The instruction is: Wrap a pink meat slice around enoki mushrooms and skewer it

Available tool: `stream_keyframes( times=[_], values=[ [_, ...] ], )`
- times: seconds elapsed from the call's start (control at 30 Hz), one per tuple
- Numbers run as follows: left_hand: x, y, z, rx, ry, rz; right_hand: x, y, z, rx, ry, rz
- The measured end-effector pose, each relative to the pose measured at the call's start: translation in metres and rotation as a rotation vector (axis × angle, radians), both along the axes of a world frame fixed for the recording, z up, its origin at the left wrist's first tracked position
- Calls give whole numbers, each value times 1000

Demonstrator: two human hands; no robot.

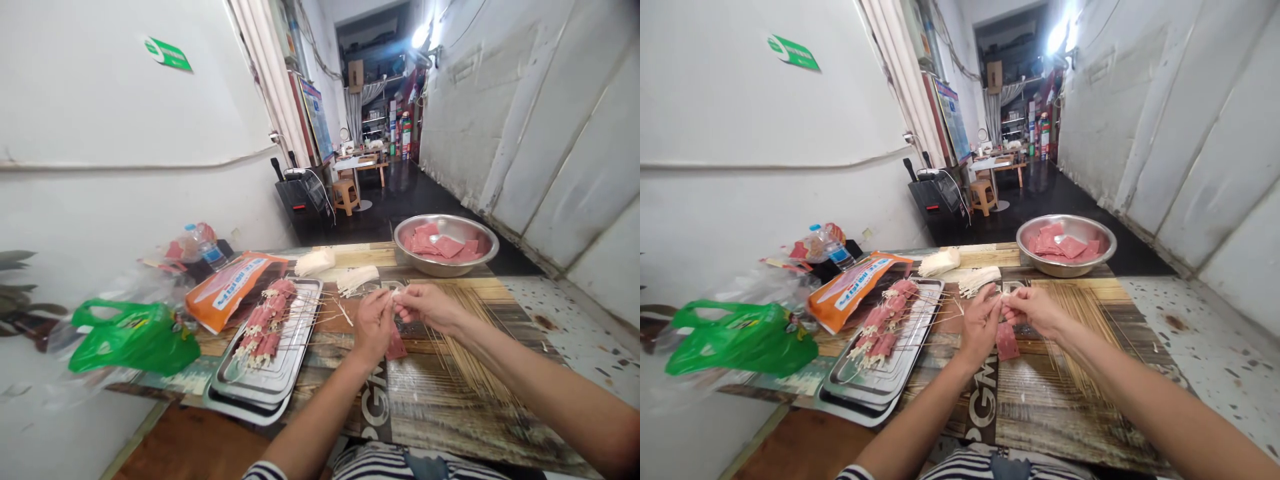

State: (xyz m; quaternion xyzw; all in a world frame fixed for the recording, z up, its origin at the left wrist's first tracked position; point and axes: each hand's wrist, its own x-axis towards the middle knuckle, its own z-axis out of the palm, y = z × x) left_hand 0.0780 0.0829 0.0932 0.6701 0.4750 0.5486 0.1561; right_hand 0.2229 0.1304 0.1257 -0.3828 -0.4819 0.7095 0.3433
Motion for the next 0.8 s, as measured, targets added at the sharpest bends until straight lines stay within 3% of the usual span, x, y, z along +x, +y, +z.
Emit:
stream_keyframes(
  times=[0.23,0.37,0.47,0.6,0.8],
  values=[
    [-16,-9,10,-303,140,-208,-5,-14,-19,-94,39,12],
    [-29,-15,-6,-482,-99,-234,-1,-17,-35,-70,-12,126],
    [-31,-19,-25,-544,-268,-202,2,-17,-47,53,-163,144],
    [-30,-22,-39,-527,-192,-96,6,-15,-63,251,-336,153],
    [-31,-27,-55,-378,-12,-81,15,-20,-88,844,-468,142]
  ],
)
